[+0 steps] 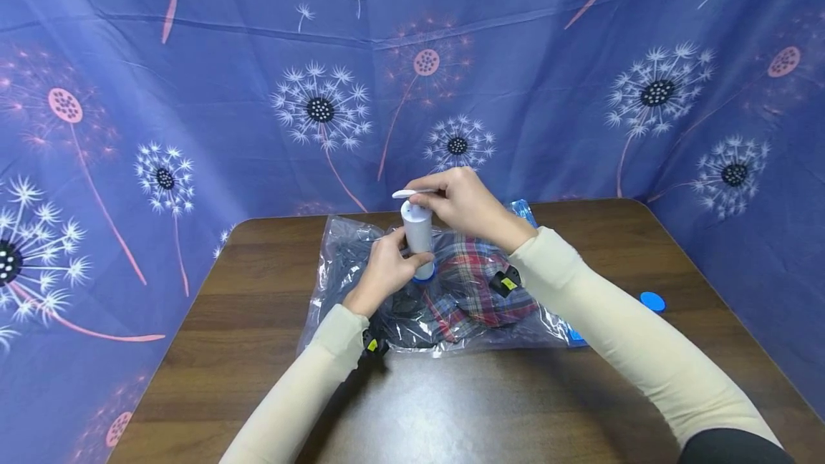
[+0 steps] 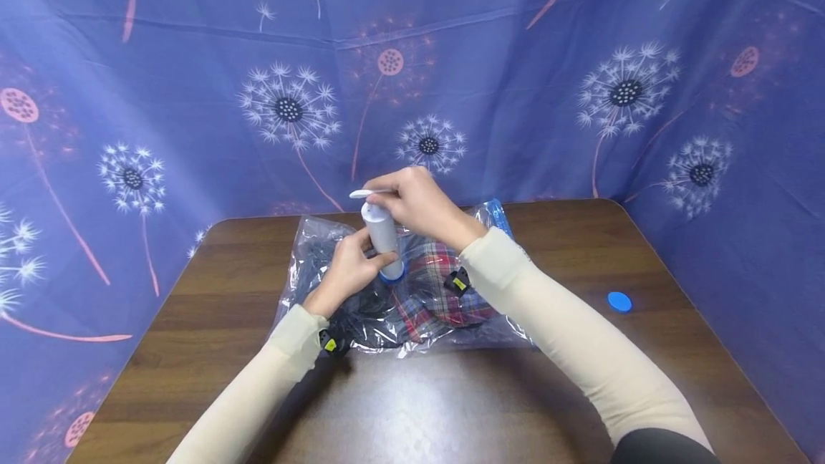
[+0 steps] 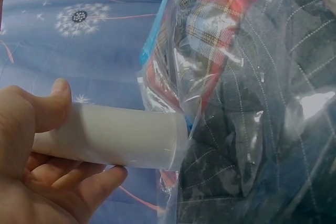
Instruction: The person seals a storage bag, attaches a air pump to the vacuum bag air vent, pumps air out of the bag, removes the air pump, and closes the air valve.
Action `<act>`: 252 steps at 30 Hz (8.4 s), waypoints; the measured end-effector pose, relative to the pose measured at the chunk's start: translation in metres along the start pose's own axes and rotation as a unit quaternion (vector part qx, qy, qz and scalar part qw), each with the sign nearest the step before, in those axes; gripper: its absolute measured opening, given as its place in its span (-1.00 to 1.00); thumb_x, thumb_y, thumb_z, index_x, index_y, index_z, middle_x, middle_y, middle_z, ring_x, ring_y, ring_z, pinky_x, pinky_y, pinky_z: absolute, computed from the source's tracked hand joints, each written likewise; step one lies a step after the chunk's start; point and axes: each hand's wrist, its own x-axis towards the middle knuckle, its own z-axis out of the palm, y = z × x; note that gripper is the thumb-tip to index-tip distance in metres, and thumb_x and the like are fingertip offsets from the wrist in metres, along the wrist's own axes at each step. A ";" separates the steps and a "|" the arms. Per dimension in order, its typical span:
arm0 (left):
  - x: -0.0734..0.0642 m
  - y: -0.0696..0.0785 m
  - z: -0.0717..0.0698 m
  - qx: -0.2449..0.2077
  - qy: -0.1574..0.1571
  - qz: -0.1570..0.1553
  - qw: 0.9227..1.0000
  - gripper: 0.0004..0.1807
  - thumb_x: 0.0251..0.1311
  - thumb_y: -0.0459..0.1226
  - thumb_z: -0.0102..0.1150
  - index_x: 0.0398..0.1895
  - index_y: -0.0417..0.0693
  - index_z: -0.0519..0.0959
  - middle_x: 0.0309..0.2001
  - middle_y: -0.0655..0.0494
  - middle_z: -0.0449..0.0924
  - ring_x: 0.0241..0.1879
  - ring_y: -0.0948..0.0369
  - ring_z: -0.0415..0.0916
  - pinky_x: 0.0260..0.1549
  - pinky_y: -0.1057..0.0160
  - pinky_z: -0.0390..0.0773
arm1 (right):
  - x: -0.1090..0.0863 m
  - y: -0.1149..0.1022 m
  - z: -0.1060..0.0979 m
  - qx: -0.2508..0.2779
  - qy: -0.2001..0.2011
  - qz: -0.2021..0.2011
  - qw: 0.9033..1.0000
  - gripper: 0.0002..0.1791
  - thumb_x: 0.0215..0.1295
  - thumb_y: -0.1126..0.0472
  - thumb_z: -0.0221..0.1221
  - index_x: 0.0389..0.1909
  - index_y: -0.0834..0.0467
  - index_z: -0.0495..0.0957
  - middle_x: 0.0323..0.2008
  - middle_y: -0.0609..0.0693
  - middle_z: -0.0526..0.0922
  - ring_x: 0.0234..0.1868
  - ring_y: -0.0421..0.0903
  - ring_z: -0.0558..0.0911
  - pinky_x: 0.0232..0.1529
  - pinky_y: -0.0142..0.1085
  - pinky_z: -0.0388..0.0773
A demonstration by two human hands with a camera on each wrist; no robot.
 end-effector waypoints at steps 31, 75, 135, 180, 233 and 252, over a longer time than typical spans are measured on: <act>0.001 -0.001 -0.001 -0.008 0.008 -0.007 1.000 -0.52 0.17 -0.26 0.51 0.13 -0.20 0.61 0.02 -0.17 0.73 0.04 -0.03 0.71 0.00 0.03 0.73 | 0.043 -0.053 -0.061 -0.058 0.056 -0.122 0.989 -0.82 0.40 0.28 0.30 -0.06 0.23 0.77 -0.31 0.06 0.81 -0.51 -0.19 0.61 -0.51 -0.46 0.37; 0.000 -0.001 0.001 0.006 0.006 0.003 1.000 -0.50 0.17 -0.25 0.51 0.17 -0.17 0.60 0.04 -0.14 0.73 0.03 0.00 0.72 -0.03 0.02 0.74 | 0.010 -0.009 -0.010 -0.020 -0.055 -0.017 0.998 -0.83 0.46 0.25 0.25 -0.05 0.20 0.72 -0.17 0.07 0.80 -0.46 -0.08 0.63 -0.36 -0.26 0.58; 0.002 -0.004 0.000 0.000 0.002 0.000 1.000 -0.49 0.17 -0.21 0.51 0.14 -0.21 0.59 0.00 -0.14 0.73 0.00 0.02 0.72 -0.04 0.08 0.74 | 0.013 0.003 -0.007 -0.008 -0.096 0.024 0.995 -0.72 0.46 0.11 0.26 0.05 0.17 0.73 -0.21 0.02 0.81 -0.61 -0.13 0.45 -0.44 -0.26 0.45; 0.003 -0.002 -0.001 0.005 -0.004 -0.004 1.000 -0.48 0.14 -0.22 0.54 0.14 -0.20 0.61 0.01 -0.14 0.73 0.00 0.00 0.72 -0.05 0.01 0.73 | 0.017 -0.018 -0.025 0.081 0.028 -0.010 0.996 -0.77 0.43 0.25 0.28 0.04 0.17 0.74 -0.14 0.02 0.82 -0.20 -0.08 0.80 -0.46 -0.44 0.50; 0.004 -0.008 -0.006 -0.013 -0.005 0.008 1.000 -0.50 0.14 -0.25 0.53 0.13 -0.20 0.61 -0.01 -0.14 0.74 0.00 -0.01 0.73 -0.04 0.03 0.74 | 0.013 0.003 0.001 -0.014 -0.061 0.009 0.998 -0.80 0.46 0.15 0.27 -0.04 0.15 0.74 -0.33 -0.01 0.77 -0.65 -0.16 0.36 -0.55 -0.33 0.33; 0.005 -0.007 -0.004 0.003 0.004 0.013 1.000 -0.54 0.09 -0.25 0.56 0.05 -0.21 0.65 -0.09 -0.11 0.77 -0.11 0.04 0.73 -0.13 0.03 0.73 | 0.024 -0.020 -0.029 -0.062 -0.049 -0.085 0.993 -0.80 0.42 0.24 0.28 -0.05 0.24 0.74 -0.24 0.05 0.82 -0.56 -0.22 0.57 -0.43 -0.34 0.54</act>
